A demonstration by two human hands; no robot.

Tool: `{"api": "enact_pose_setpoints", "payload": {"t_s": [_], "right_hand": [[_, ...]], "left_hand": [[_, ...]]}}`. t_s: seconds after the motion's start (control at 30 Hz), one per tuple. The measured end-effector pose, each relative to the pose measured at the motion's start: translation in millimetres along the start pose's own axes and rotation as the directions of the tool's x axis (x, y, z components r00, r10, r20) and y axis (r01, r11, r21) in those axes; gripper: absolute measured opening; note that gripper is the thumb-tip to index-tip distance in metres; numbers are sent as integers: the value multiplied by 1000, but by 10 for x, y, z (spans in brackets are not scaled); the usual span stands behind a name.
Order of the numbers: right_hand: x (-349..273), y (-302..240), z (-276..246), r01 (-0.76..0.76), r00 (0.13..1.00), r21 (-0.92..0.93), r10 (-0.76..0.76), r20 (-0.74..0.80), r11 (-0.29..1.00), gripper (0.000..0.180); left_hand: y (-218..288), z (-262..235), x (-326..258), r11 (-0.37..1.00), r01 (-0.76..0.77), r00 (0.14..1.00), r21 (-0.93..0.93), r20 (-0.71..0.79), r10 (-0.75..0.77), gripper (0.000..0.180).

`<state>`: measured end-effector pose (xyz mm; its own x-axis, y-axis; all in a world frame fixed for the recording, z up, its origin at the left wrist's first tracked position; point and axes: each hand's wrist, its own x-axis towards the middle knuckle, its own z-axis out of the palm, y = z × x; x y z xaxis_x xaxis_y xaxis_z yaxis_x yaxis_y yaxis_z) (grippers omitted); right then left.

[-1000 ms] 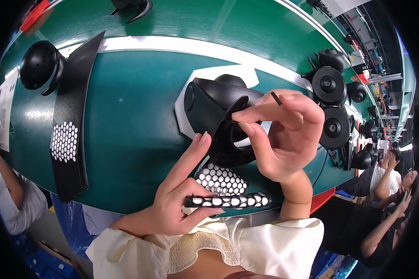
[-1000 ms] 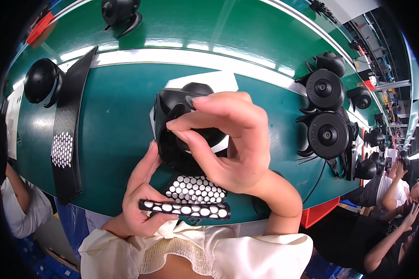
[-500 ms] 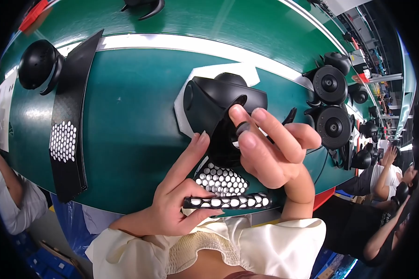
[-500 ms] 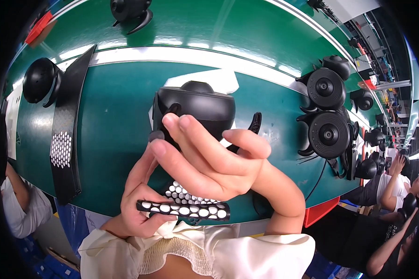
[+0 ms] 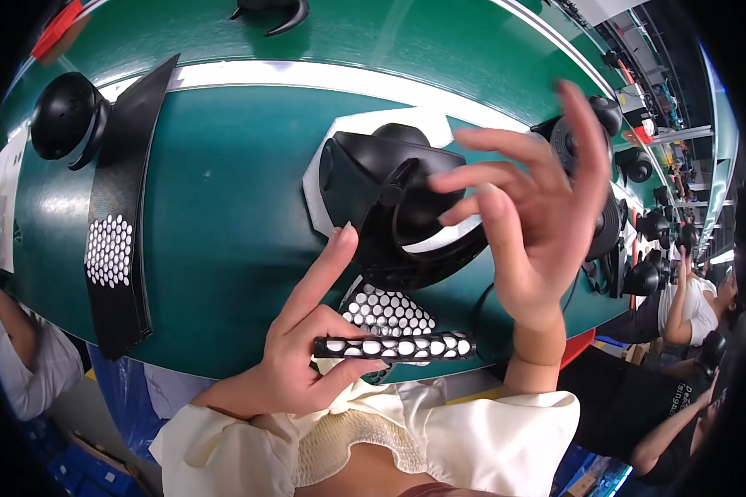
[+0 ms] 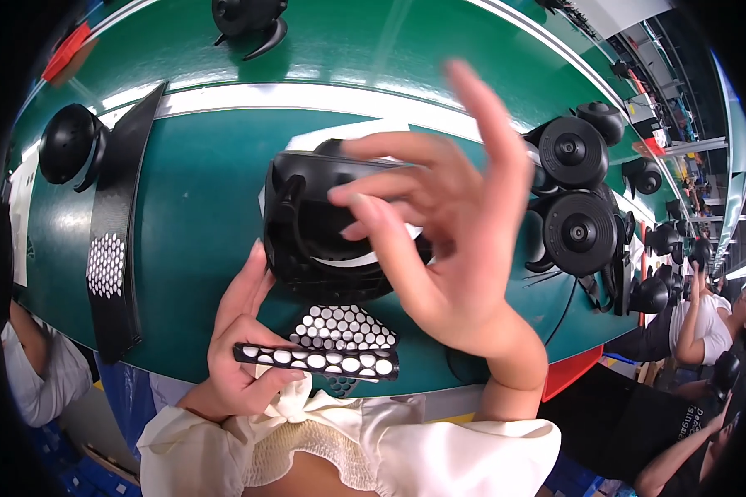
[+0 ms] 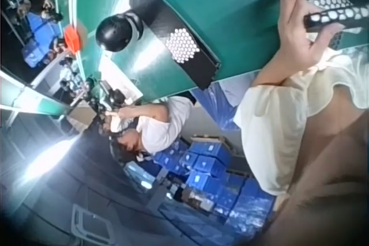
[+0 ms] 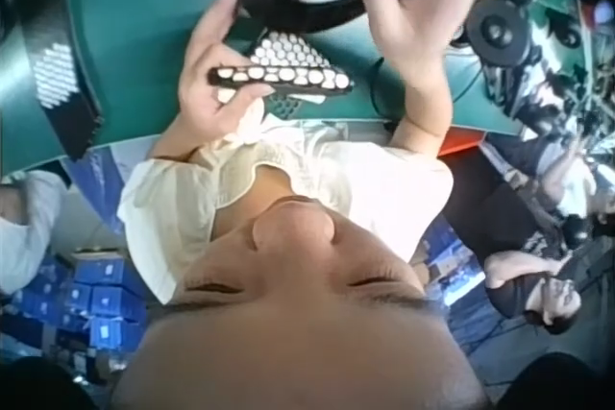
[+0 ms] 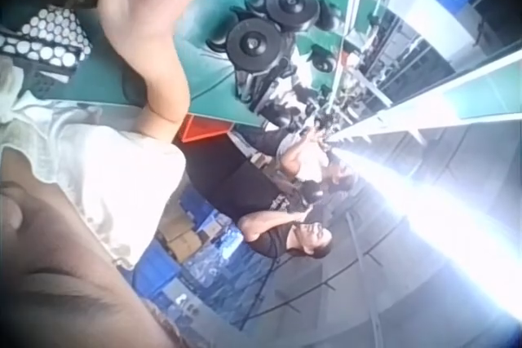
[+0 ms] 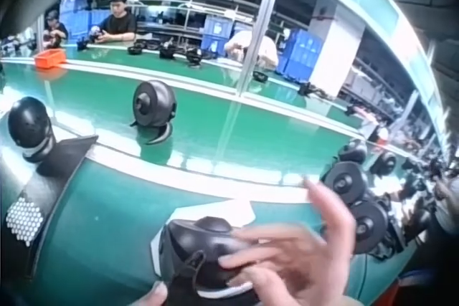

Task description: Assembling and inspecting spherical black lamp fixture components on a factory production line.

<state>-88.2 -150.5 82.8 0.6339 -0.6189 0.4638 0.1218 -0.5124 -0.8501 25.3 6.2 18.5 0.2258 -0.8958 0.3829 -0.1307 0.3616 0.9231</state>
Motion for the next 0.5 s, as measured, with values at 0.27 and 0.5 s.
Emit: {"api": "enact_pose_setpoints", "payload": {"t_s": [0.27, 0.5], "right_hand": [[178, 65, 74, -452, 881, 387, 336, 332, 804, 71], [104, 139, 201, -279, 950, 359, 203, 236, 890, 60]], "left_hand": [[-1, 22, 14, 1000, 2, 1000, -10, 10, -2, 21], [-6, 21, 9, 1000, 19, 998, -14, 54, -19, 21]]}}
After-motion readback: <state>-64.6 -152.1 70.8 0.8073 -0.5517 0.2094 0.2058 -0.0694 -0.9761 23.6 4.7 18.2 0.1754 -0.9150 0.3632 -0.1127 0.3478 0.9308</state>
